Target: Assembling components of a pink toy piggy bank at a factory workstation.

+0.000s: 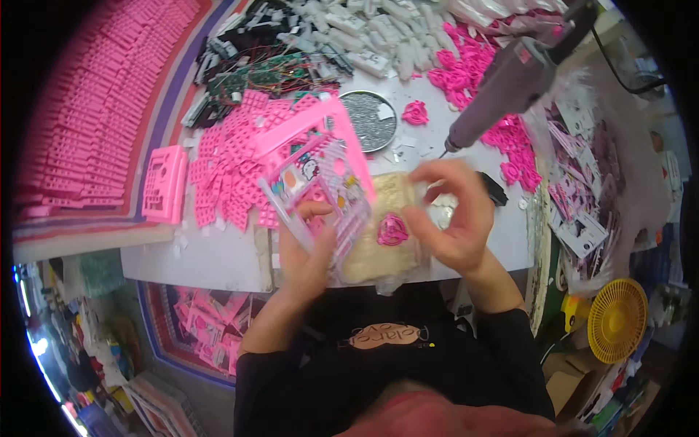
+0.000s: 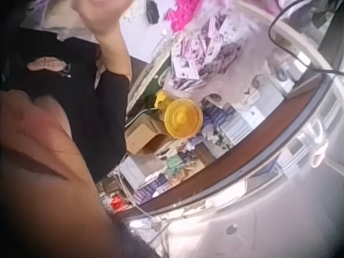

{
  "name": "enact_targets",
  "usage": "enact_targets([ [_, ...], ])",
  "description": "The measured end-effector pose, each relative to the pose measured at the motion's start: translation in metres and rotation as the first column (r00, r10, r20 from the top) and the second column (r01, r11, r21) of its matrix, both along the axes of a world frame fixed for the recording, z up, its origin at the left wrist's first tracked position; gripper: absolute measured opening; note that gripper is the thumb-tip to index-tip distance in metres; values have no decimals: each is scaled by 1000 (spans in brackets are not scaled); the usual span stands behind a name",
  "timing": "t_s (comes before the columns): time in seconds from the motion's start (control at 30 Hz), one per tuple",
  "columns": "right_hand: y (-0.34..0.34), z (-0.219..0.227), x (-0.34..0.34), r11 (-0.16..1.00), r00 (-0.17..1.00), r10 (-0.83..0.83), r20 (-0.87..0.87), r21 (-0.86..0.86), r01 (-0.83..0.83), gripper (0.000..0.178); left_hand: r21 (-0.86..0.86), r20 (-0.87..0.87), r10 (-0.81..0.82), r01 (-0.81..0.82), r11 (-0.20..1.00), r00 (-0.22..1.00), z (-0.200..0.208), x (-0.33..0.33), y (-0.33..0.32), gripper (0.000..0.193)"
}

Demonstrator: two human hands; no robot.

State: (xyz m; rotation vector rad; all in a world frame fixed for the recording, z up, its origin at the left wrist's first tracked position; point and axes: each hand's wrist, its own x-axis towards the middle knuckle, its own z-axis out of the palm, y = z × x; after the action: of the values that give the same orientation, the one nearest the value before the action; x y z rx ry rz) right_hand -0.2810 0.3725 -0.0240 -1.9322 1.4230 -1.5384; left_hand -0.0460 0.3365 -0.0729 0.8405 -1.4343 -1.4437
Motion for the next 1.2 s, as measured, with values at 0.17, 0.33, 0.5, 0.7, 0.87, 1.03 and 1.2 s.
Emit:
enact_targets([
  [0.17, -15, -24, 27, 865, 765, 37, 643, 363, -347, 71, 276, -478, -142, 301, 913, 867, -4, 32, -9, 37],
  [0.33, -25, -37, 44, 863, 606, 83, 791, 247, -441, 53, -51, 327, 165, -157, 986, 931, -5, 25, -13, 56],
  [0.5, -16, -32, 58, 894, 794, 166, 584, 251, -372, 47, -248, 173, 417, -371, 895, 892, -3, 7, -15, 88],
  [0.7, -19, -38, 57, 886, 615, 62, 786, 241, -397, 43, -190, 162, 323, -291, 938, 933, 0, 26, -22, 105],
  [0.87, -15, -32, 57, 839, 669, 127, 732, 280, -466, 45, -147, 192, 307, -282, 948, 932, -10, 9, -16, 108],
  [1.03, -15, -31, 45, 809, 731, 83, 677, 383, -446, 46, 47, -219, 293, -290, 956, 931, 0, 12, -18, 105],
  [1.2, -17, -33, 57, 846, 735, 155, 660, 296, -444, 48, -6, 155, 226, -228, 974, 962, -9, 5, -11, 106],
])
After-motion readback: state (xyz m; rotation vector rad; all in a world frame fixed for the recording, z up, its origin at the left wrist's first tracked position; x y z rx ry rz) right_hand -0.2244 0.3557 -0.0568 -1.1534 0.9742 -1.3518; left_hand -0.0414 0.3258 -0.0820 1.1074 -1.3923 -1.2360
